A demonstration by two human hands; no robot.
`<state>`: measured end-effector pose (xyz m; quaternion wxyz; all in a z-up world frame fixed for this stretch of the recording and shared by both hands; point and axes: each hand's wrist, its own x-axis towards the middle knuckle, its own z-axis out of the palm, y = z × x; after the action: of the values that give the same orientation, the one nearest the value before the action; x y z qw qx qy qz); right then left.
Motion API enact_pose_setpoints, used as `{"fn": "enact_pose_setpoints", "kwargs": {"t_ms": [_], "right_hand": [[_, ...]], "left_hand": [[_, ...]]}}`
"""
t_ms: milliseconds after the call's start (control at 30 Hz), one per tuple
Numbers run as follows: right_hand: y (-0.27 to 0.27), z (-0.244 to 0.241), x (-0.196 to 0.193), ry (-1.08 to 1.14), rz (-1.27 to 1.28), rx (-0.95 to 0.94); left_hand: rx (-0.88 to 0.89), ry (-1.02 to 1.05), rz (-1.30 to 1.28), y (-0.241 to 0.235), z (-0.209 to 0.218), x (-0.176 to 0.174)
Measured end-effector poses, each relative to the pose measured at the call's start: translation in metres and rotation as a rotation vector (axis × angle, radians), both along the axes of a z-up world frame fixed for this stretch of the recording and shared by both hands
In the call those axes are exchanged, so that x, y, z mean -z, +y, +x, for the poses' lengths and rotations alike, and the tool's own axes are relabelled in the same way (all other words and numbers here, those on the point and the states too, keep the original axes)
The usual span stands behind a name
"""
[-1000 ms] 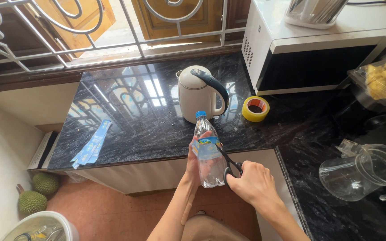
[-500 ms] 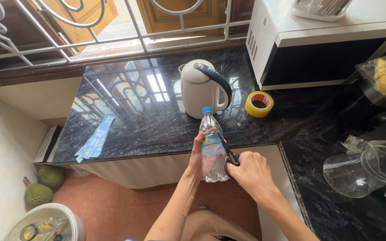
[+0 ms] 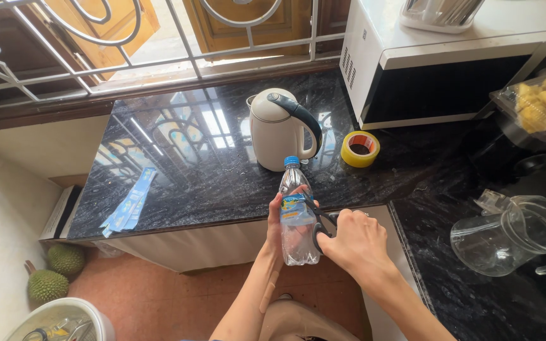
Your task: The person picks up an empty plastic water bottle at a kitchen counter, uses scissors to cut and peel the printed label off the bottle, and places the bottle into the sink with other bottles. They repeat the label-cutting on another bottle and set the removed label pieces on the counter.
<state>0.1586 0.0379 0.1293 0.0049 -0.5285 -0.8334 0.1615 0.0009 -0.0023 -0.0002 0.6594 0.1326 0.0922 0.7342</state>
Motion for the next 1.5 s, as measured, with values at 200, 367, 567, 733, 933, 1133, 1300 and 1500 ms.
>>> {"fn": "enact_pose_setpoints", "kwargs": {"t_ms": [200, 367, 567, 733, 933, 1133, 1300, 1500], "right_hand": [[0.013, 0.003, 0.01, 0.355, 0.136, -0.003], [0.017, 0.001, 0.006, 0.597, -0.182, 0.168], [0.027, -0.004, 0.046, 0.741, -0.16, 0.197], [0.052, -0.008, 0.043, 0.926, -0.099, 0.125], [0.083, -0.023, 0.058, 0.937, -0.761, 0.139], [0.061, -0.052, 0.093, 1.279, -0.812, 0.362], [0.065, -0.057, 0.11, 1.347, -0.623, 0.289], [0.075, -0.057, 0.092, 1.428, -0.668, 0.252]], "left_hand": [[0.055, 0.055, -0.025, -0.001, 0.01, 0.006], [0.088, -0.096, -0.011, 0.005, 0.008, 0.018], [0.069, -0.162, -0.111, 0.005, 0.007, 0.019], [0.144, -0.053, -0.082, 0.004, 0.006, 0.026], [0.271, 0.169, -0.169, -0.011, 0.002, 0.025], [0.092, 0.036, -0.384, -0.005, 0.009, 0.062], [-0.122, 0.165, -0.383, -0.015, 0.0, 0.019], [-0.124, 0.542, -0.308, -0.042, -0.02, -0.031]]}}
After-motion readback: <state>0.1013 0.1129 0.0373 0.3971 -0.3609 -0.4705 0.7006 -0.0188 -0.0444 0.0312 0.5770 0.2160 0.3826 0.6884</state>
